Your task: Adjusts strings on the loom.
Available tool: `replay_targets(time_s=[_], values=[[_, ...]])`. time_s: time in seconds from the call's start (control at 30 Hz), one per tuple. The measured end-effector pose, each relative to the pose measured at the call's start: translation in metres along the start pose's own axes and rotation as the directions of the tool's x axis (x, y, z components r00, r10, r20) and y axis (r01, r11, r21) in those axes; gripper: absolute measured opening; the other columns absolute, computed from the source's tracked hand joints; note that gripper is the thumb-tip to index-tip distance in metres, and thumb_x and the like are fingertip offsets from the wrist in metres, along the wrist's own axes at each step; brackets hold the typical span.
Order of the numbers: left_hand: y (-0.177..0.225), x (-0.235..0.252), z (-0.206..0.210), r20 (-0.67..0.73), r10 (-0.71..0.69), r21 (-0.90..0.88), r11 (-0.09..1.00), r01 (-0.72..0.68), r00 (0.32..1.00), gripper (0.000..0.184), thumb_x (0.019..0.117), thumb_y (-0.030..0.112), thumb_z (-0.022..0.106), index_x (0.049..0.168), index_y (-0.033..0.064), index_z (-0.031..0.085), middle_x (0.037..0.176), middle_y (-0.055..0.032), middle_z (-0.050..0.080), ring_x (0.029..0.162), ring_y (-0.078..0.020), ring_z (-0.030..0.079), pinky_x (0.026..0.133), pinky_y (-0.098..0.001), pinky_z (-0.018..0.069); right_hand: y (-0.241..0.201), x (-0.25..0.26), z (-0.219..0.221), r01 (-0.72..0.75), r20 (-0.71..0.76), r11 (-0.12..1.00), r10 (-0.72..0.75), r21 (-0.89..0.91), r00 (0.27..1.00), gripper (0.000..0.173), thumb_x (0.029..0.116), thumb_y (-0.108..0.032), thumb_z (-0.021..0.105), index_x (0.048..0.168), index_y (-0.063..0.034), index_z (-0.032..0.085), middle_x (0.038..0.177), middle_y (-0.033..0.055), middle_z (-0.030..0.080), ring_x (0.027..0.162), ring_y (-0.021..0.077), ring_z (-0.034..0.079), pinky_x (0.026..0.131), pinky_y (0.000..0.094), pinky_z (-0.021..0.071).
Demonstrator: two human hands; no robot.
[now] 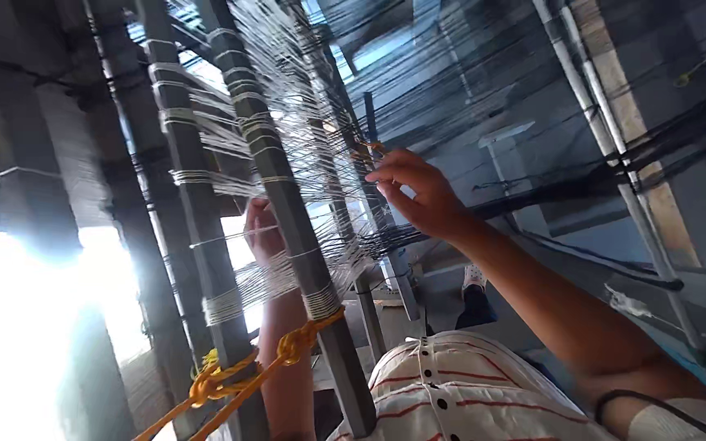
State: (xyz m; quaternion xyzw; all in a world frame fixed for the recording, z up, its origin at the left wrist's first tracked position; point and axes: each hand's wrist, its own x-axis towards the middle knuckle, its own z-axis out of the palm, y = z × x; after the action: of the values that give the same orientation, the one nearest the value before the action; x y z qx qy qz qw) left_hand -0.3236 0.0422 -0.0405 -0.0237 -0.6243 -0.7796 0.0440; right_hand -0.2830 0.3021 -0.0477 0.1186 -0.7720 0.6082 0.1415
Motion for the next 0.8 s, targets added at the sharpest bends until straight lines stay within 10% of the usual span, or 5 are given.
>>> replay_targets(time_s=[0.23,0.5,0.8], values=[[0.019,-0.02,0.036,-0.079,-0.118,-0.105,0.988,0.11,0.99,0.028,0.107,0.008,0.039,0.12,0.0081,0.064,0.106,0.0012,0.072,0.1,-0.0086,0.068,0.096,-0.0294,0.0553,0.007,-0.004,0.004,-0.045,0.099,0.999,0.048,-0.026,0.994,0.027,0.1023,-0.011,0.052,0.115,0.0024,0.071,0.112,0.015,0.066,0.095,0.0141,0.066,0.084,0.028,0.0577],[0.031,-0.028,0.046,-0.123,-0.215,-0.203,0.961,0.187,0.969,0.035,0.1074,0.006,0.035,0.105,0.0133,0.069,0.095,0.0029,0.074,0.09,-0.0072,0.071,0.088,-0.027,0.0586,0.016,-0.019,-0.029,-0.143,0.004,0.978,0.144,0.152,0.99,0.022,0.1015,-0.012,0.053,0.114,-0.0019,0.069,0.097,-0.0038,0.068,0.083,-0.0001,0.066,0.078,0.0196,0.0583],[-0.022,-0.016,-0.01,-0.127,-0.173,0.052,0.982,0.18,0.977,0.02,0.1066,0.007,0.046,0.114,0.0054,0.064,0.098,-0.0014,0.073,0.09,-0.013,0.071,0.085,-0.0335,0.0605,0.005,0.006,0.0,-0.078,0.001,0.99,0.079,0.119,0.997,0.024,0.1015,-0.008,0.054,0.109,0.0063,0.071,0.111,0.0158,0.066,0.094,0.0136,0.067,0.082,0.0277,0.0597]])
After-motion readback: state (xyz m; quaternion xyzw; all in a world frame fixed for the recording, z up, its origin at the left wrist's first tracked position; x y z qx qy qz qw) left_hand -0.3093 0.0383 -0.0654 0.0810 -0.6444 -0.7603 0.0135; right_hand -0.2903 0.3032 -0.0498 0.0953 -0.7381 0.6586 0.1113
